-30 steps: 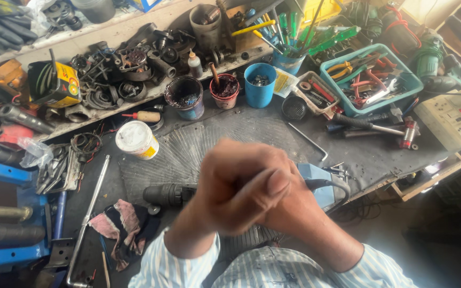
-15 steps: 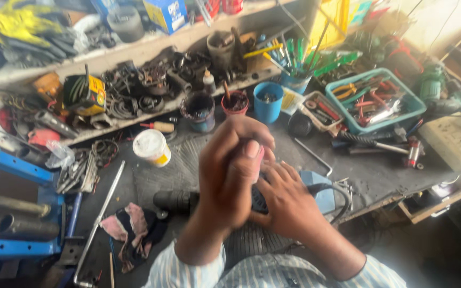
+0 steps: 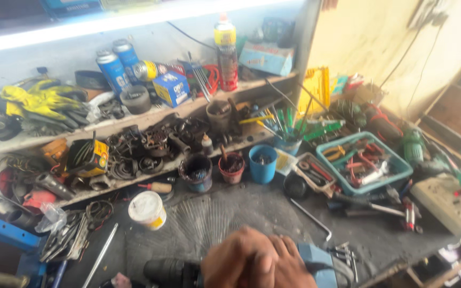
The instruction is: The person services a blue Dong Cheng rotary hammer on a workbench. They remove the rear housing cover, wipe components with a cloth, apply grease from a container to the mechanism, refit the housing, and tighten screws using a hex key.
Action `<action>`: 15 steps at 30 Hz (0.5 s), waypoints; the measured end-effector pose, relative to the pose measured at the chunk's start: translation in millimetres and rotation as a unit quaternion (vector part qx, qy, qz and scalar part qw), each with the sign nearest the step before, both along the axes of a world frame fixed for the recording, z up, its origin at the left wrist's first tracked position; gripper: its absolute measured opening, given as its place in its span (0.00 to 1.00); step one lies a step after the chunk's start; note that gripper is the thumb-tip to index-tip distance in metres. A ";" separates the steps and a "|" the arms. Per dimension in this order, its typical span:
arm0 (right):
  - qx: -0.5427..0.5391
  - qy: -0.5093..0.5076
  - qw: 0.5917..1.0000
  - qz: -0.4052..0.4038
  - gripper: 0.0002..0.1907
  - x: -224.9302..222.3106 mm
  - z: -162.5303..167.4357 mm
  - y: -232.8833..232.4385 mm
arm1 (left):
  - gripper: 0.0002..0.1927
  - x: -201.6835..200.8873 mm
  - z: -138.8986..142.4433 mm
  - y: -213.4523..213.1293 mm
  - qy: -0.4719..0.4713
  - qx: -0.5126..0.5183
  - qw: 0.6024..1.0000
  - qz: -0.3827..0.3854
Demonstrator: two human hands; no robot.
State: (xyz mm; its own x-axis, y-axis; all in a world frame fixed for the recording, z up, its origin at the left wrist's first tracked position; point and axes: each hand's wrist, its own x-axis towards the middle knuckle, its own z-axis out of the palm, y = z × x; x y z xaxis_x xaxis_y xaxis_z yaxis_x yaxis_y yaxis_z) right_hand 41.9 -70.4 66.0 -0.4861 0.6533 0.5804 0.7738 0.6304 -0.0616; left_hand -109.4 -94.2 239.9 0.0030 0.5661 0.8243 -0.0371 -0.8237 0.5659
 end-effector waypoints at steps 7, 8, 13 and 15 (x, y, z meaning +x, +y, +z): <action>0.146 0.033 0.981 -0.122 0.18 -9.2 -39.2 42.4 | 0.11 8.7 -14.2 22.7 -0.027 -0.042 0.990 -0.130; 0.145 0.038 0.980 -0.129 0.17 -11.0 -42.0 42.5 | 0.12 9.0 -15.9 26.8 -0.031 -0.043 0.987 -0.151; 0.154 0.076 0.970 -0.171 0.14 -20.2 -54.4 43.3 | 0.14 0.0 -21.6 42.4 -0.046 -0.084 0.963 -0.250; 0.154 0.092 0.966 -0.189 0.13 -19.1 -57.8 44.0 | 0.15 -4.7 -23.0 47.6 -0.053 -0.102 0.949 -0.293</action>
State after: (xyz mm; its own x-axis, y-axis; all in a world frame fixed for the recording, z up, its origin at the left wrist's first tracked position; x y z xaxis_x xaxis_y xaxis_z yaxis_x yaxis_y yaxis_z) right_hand 22.7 -26.5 8.2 -0.1174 0.5468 0.8290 0.9457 0.3163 -0.0747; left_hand -114.1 -46.6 216.9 0.2899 0.6405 0.7111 -0.5211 -0.5176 0.6786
